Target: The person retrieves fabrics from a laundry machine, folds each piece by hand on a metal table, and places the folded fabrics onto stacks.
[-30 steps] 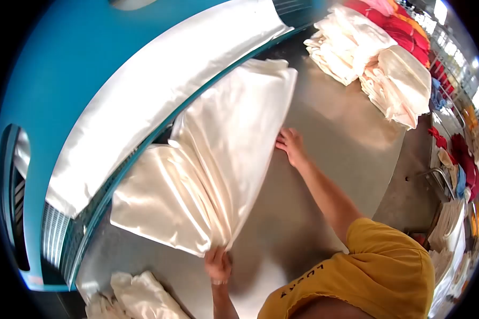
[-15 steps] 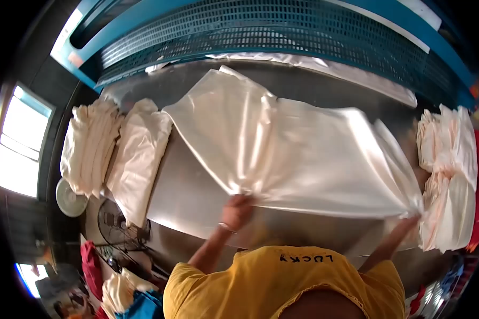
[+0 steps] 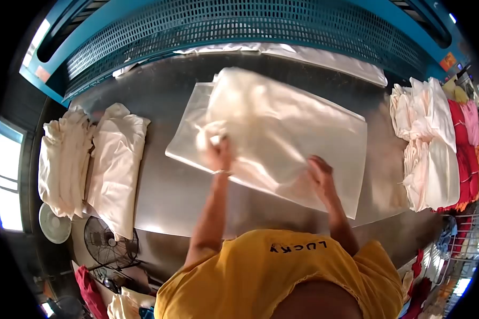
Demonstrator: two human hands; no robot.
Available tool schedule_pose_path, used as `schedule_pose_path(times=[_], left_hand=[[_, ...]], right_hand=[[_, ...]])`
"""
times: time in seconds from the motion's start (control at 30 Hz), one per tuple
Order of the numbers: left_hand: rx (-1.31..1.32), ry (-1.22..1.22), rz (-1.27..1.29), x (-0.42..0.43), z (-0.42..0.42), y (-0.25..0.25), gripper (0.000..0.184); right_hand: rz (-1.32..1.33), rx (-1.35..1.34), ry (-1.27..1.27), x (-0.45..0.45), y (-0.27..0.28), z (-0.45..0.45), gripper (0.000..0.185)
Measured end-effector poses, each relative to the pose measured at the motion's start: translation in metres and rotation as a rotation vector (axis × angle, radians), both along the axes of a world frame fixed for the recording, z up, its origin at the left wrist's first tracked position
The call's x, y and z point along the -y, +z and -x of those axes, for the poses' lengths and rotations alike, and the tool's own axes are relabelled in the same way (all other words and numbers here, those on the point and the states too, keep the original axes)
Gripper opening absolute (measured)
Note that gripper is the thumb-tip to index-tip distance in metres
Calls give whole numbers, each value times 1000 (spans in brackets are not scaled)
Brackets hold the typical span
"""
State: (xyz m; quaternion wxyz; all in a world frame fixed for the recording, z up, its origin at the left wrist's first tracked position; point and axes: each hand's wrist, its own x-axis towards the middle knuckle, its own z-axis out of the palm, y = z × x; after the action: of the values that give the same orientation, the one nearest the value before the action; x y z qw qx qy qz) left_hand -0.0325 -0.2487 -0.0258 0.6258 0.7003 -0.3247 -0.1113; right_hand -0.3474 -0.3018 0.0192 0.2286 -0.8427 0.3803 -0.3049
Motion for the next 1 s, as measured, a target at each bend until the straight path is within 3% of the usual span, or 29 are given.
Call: schedule_pose_path(times=[0.03,0.07,0.13,0.2,0.23,0.3,0.33,0.37,0.4,0.43,0.47,0.5,0.57,0.6,0.63,0.67,0.77,0.8,0.83,0.87,0.9,0.93,1.0], left_hand=[[491,223,84,-29,-37,-11,45],[211,204,29,-54,-68,-10,52],[933,654,-436,-83,-114,2,51],[550,448,-415,-88,-156,-34,36],[366,344,-395,-83,-167,-48,29],[-464,54,-130,-56,-146,-48,15],[-335,-74,-24,-42,-124,-35,23],[-182,-156,-48,-30,-95,-34,12],[101,-391,-262,-25,-34,-7,24],[410,-613,-383,-22,28,22,44],[578,-718,-339,-31,71,45,42],[460,-720,-272,-45,113,45,41],[402,-684,-274,-68,168,26,39],[68,-691,-287,-68,175,11,35],[-265,-640,-274,-68,182,-4,32],[-312,-544,-336,-74,177,-3,28],[-404,-138,-504,-110,135,8,23],[-406,6,-575,-125,124,13,24],[-428,142,13,-136,119,22,27],[27,238,-94,-152,99,37,30],[-11,304,-255,-163,83,18,31],[-61,358,-419,-174,72,-3,32],[-649,252,123,-147,54,17,36]], right_hand=[[40,-106,-139,2,-30,25,31],[80,-214,-279,0,-49,51,29],[98,-121,-210,-9,-40,86,24],[566,-344,-460,-16,-45,120,17],[304,-194,-582,-18,-59,145,18],[-230,125,-786,-18,-93,184,19],[-364,118,-757,-17,-99,183,21],[-495,111,-724,-10,-101,183,22],[-619,442,-596,16,-86,160,25],[-566,687,-625,27,-69,114,27],[-618,907,-585,21,-2,45,26],[-699,904,-294,28,21,15,28],[-652,861,-211,28,44,-55,27],[-748,619,-96,18,71,-72,34],[-872,518,258,11,110,-81,35],[-885,471,391,23,83,-88,33],[-548,320,29,66,20,-66,32],[-666,506,-85,85,1,-53,33],[-693,505,-274,99,-19,-39,45],[-701,380,-377,113,-33,-29,55],[-860,305,-386,116,-34,-34,62],[-1035,309,-174,105,-21,-52,64],[-979,236,-162,110,-45,-98,60]])
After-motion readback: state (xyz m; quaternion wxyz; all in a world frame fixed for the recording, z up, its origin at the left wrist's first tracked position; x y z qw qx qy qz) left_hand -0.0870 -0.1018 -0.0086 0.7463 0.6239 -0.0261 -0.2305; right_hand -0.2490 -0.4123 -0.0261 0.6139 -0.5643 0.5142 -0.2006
